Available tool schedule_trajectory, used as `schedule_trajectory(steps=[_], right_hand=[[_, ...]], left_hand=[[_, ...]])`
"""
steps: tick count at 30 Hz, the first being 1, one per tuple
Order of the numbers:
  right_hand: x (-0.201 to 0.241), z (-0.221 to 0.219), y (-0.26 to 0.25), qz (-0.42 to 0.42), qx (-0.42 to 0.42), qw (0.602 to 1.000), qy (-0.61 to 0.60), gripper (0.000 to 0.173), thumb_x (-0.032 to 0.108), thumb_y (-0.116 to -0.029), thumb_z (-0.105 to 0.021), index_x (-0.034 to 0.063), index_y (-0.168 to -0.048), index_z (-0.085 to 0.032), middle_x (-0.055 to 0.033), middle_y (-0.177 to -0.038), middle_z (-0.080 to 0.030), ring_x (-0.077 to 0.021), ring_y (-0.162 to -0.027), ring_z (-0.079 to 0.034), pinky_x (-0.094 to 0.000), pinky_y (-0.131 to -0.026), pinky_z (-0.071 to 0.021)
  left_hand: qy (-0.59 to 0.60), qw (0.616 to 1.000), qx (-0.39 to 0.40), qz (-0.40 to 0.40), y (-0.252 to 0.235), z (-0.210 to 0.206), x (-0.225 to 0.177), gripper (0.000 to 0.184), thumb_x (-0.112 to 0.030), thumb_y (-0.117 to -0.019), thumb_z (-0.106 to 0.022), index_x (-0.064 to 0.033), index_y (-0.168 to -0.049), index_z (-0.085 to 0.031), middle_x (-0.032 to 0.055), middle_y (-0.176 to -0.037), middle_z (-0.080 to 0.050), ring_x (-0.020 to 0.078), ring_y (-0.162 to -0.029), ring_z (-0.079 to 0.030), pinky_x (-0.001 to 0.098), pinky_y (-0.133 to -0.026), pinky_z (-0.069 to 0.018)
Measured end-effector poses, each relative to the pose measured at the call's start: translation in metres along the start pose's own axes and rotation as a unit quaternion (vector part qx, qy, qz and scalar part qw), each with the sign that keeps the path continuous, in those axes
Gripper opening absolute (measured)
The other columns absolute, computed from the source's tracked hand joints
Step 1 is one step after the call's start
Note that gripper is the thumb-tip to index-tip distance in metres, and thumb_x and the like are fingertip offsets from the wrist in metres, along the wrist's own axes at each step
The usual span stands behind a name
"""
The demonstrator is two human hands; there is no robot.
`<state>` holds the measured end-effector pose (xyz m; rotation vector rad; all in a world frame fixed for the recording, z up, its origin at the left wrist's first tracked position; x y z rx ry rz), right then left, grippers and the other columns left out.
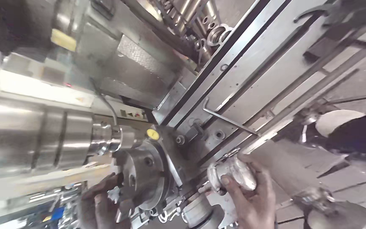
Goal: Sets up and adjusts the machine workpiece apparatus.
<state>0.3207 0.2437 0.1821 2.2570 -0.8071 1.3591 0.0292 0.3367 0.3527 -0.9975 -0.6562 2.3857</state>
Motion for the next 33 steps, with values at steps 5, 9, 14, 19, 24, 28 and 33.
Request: schedule_trajectory(steps=[5,9,14,19,24,28,33], right_hand=[[0.001,0.007,0.008,0.004,0.037,0.999,0.018,0.054,0.011,-0.0874,-0.079,-0.0011,-0.135,-0.058,-0.0108,-0.127,-0.067,-0.0138,-0.103,-0.070,-0.0300,-0.085,-0.0638],[0.012,0.018,0.020,-0.015,0.051,0.997,0.050,0.055,0.005,-0.0826,-0.080,-0.0027,-0.133,-0.060,-0.0110,-0.125,-0.068,-0.0141,-0.104,-0.071,-0.0312,-0.087,-0.0638],[0.024,0.035,0.035,-0.032,0.086,0.992,0.087,0.056,0.008,-0.0839,-0.080,0.0003,-0.135,-0.057,-0.0033,-0.125,-0.067,-0.0075,-0.106,-0.068,-0.0257,-0.093,-0.0604],[0.032,0.055,0.049,-0.035,0.117,0.985,0.121,0.058,0.007,-0.0837,-0.080,0.0009,-0.136,-0.056,-0.0036,-0.126,-0.068,-0.0081,-0.108,-0.068,-0.0275,-0.095,-0.0595],[0.045,0.069,0.061,-0.040,0.141,0.981,0.127,0.058,0.007,-0.0821,-0.081,0.0024,-0.135,-0.057,-0.0029,-0.123,-0.069,-0.0082,-0.104,-0.069,-0.0278,-0.090,-0.0615],[0.052,0.082,0.071,-0.055,0.159,0.977,0.135,0.058,0.008,-0.0815,-0.082,0.0003,-0.134,-0.058,-0.0058,-0.121,-0.068,-0.0091,-0.103,-0.069,-0.0282,-0.088,-0.0621],[0.061,0.106,0.086,-0.062,0.185,0.970,0.143,0.057,0.009,-0.0820,-0.082,0.0005,-0.133,-0.060,-0.0053,-0.124,-0.068,-0.0071,-0.110,-0.066,-0.0273,-0.096,-0.0584]], left_hand=[[-0.014,1.000,-0.007,-0.010,0.002,-0.006,-0.002,0.026,-0.018,-0.1088,-0.035,-0.0012,-0.115,-0.053,0.0028,-0.109,-0.068,0.0185,-0.100,-0.070,0.0384,-0.085,-0.0602],[0.020,1.000,-0.007,0.000,0.004,-0.004,0.003,0.024,-0.021,-0.1092,-0.041,-0.0025,-0.117,-0.054,0.0007,-0.113,-0.068,0.0155,-0.099,-0.070,0.0346,-0.083,-0.0614],[0.064,0.997,-0.039,0.032,0.001,-0.007,-0.001,0.025,-0.033,-0.1061,-0.051,-0.0143,-0.117,-0.063,-0.0080,-0.110,-0.072,0.0095,-0.096,-0.070,0.0274,-0.083,-0.0604],[0.064,0.996,-0.049,0.039,0.004,-0.006,0.001,0.025,-0.030,-0.1059,-0.049,-0.0109,-0.115,-0.062,-0.0055,-0.110,-0.070,0.0097,-0.097,-0.069,0.0289,-0.085,-0.0592],[0.052,0.995,-0.059,0.060,0.006,-0.006,0.000,0.025,-0.024,-0.1056,-0.047,-0.0039,-0.115,-0.058,-0.0023,-0.108,-0.070,0.0089,-0.092,-0.069,0.0274,-0.082,-0.0596],[0.034,0.995,-0.049,0.081,0.007,-0.007,0.001,0.027,-0.021,-0.1051,-0.044,-0.0004,-0.117,-0.057,0.0002,-0.106,-0.068,0.0083,-0.089,-0.068,0.0276,-0.080,-0.0592],[0.007,0.996,-0.026,0.081,0.008,-0.006,0.004,0.034,-0.019,-0.1046,-0.042,0.0025,-0.124,-0.059,0.0040,-0.116,-0.067,0.0075,-0.102,-0.064,0.0280,-0.090,-0.0544]])
Point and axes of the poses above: each hand's wrist, its own y-axis away from the middle knuckle, its own z-axis out of the back of the hand, x = y × z, the point moved 6 cm from there along -y, towards the middle knuckle
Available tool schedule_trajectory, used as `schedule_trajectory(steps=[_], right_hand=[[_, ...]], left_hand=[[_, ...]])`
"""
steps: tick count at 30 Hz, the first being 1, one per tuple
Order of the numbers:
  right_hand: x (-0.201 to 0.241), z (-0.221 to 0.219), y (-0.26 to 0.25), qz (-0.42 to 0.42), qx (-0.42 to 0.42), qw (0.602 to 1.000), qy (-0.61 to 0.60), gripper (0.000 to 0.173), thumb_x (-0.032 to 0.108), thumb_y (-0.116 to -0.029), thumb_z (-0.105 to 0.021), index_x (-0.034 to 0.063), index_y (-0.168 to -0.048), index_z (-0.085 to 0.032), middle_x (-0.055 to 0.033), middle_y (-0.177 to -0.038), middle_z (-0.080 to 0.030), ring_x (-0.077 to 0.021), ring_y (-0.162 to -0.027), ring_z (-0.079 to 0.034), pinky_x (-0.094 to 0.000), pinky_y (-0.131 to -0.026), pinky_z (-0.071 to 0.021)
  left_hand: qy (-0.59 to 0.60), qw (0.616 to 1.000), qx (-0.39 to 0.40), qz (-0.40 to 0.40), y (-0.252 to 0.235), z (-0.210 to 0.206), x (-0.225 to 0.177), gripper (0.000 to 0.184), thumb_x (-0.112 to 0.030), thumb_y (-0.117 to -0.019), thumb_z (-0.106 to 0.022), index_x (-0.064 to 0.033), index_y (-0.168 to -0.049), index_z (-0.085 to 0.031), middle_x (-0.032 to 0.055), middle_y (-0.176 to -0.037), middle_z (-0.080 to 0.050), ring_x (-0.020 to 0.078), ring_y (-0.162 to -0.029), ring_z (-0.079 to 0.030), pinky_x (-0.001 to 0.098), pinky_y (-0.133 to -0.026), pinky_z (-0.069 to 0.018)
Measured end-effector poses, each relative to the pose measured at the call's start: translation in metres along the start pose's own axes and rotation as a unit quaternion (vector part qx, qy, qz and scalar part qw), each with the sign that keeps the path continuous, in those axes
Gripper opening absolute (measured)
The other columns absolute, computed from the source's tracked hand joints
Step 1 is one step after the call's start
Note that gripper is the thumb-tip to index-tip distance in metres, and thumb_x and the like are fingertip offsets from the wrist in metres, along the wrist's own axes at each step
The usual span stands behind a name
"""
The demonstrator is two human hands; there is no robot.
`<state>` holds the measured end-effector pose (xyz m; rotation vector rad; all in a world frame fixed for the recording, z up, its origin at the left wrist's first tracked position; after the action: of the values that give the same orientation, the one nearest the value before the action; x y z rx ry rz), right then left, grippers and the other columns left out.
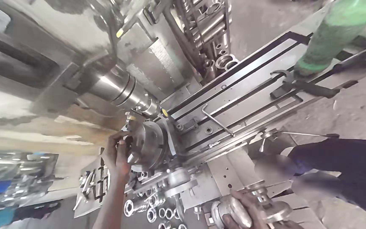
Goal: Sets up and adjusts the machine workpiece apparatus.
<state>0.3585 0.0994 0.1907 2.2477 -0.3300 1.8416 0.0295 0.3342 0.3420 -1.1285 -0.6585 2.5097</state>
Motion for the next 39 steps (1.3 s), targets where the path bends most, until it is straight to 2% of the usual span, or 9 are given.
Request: schedule_trajectory(steps=[3,8,10,16,20,27,31,35,39], right_hand=[[0.002,0.013,0.015,-0.003,0.026,1.000,0.012,0.056,0.011,-0.0825,-0.083,-0.0017,-0.132,-0.061,-0.0078,-0.125,-0.069,-0.0073,-0.113,-0.066,-0.0280,-0.100,-0.0562],[0.005,0.035,0.035,-0.018,0.090,0.994,0.052,0.052,0.016,-0.0822,-0.085,-0.0016,-0.128,-0.066,-0.0165,-0.122,-0.070,-0.0181,-0.115,-0.066,-0.0356,-0.102,-0.0554],[0.006,0.042,0.042,-0.026,0.113,0.991,0.062,0.050,0.015,-0.0824,-0.084,-0.0019,-0.127,-0.068,-0.0188,-0.122,-0.069,-0.0209,-0.115,-0.067,-0.0373,-0.102,-0.0551],[0.009,0.056,0.055,-0.050,0.140,0.984,0.094,0.049,0.019,-0.0848,-0.082,-0.0003,-0.127,-0.069,-0.0205,-0.127,-0.069,-0.0255,-0.117,-0.068,-0.0400,-0.104,-0.0542],[0.003,0.061,0.060,-0.047,0.162,0.982,0.083,0.048,0.020,-0.0852,-0.082,0.0012,-0.128,-0.069,-0.0204,-0.126,-0.068,-0.0264,-0.114,-0.068,-0.0429,-0.101,-0.0557],[0.000,0.065,0.060,-0.040,0.174,0.980,0.083,0.048,0.020,-0.0853,-0.082,0.0043,-0.129,-0.069,-0.0191,-0.124,-0.069,-0.0254,-0.112,-0.068,-0.0433,-0.098,-0.0570],[0.004,0.067,0.053,-0.094,0.141,0.984,0.056,0.052,0.019,-0.0866,-0.081,-0.0023,-0.131,-0.065,-0.0192,-0.126,-0.069,-0.0210,-0.109,-0.070,-0.0377,-0.096,-0.0578],[0.012,0.065,0.034,-0.151,0.025,0.986,-0.064,0.058,0.000,-0.0891,-0.073,-0.0102,-0.141,-0.049,-0.0170,-0.126,-0.066,-0.0142,-0.091,-0.073,-0.0314,-0.075,-0.0653],[0.019,0.049,-0.016,0.001,-0.048,0.988,-0.145,0.062,0.009,-0.0907,-0.069,-0.0063,-0.146,-0.046,-0.0113,-0.141,-0.059,-0.0100,-0.111,-0.066,-0.0263,-0.089,-0.0597]], left_hand=[[-0.007,1.000,0.016,0.001,0.000,-0.001,-0.001,0.034,-0.019,-0.1043,-0.042,0.0020,-0.126,-0.059,0.0033,-0.118,-0.067,0.0039,-0.101,-0.063,0.0258,-0.089,-0.0540],[-0.018,1.000,0.017,0.005,-0.002,0.000,-0.003,0.036,-0.016,-0.1036,-0.040,0.0045,-0.127,-0.058,0.0083,-0.124,-0.066,0.0069,-0.106,-0.063,0.0287,-0.095,-0.0525],[-0.029,0.999,0.001,0.015,-0.002,0.002,-0.002,0.037,-0.015,-0.1034,-0.040,0.0050,-0.128,-0.058,0.0084,-0.121,-0.065,0.0055,-0.102,-0.062,0.0268,-0.091,-0.0528],[-0.059,0.997,-0.005,0.059,0.000,0.002,0.001,0.035,-0.017,-0.1039,-0.042,0.0012,-0.130,-0.056,0.0057,-0.111,-0.065,0.0036,-0.085,-0.062,0.0259,-0.079,-0.0549],[-0.083,0.995,-0.006,0.051,0.000,0.004,0.000,0.036,-0.019,-0.1044,-0.042,0.0026,-0.129,-0.057,0.0102,-0.116,-0.066,0.0065,-0.091,-0.063,0.0288,-0.084,-0.0544],[-0.076,0.995,-0.001,0.064,0.000,0.004,0.000,0.037,-0.021,-0.1038,-0.043,-0.0007,-0.131,-0.057,0.0079,-0.117,-0.066,0.0067,-0.092,-0.063,0.0299,-0.084,-0.0547],[-0.097,0.994,0.006,0.058,-0.001,0.003,-0.002,0.038,-0.022,-0.1025,-0.043,0.0002,-0.128,-0.059,0.0117,-0.117,-0.067,0.0109,-0.096,-0.065,0.0348,-0.088,-0.0553],[-0.080,0.996,0.008,0.046,-0.002,0.003,0.001,0.036,-0.021,-0.1030,-0.043,0.0001,-0.128,-0.059,0.0095,-0.114,-0.066,0.0099,-0.093,-0.065,0.0326,-0.085,-0.0561],[-0.053,0.998,0.007,0.028,-0.002,0.002,0.003,0.035,-0.019,-0.1033,-0.043,0.0025,-0.127,-0.058,0.0082,-0.116,-0.066,0.0059,-0.095,-0.064,0.0279,-0.087,-0.0548]])
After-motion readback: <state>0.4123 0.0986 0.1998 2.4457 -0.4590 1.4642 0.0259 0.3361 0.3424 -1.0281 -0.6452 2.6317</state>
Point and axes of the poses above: each hand's wrist, its own y-axis away from the middle knuckle, its own z-axis out of the back of the hand, x = y × z, the point moved 6 cm from there along -y, towards the middle knuckle
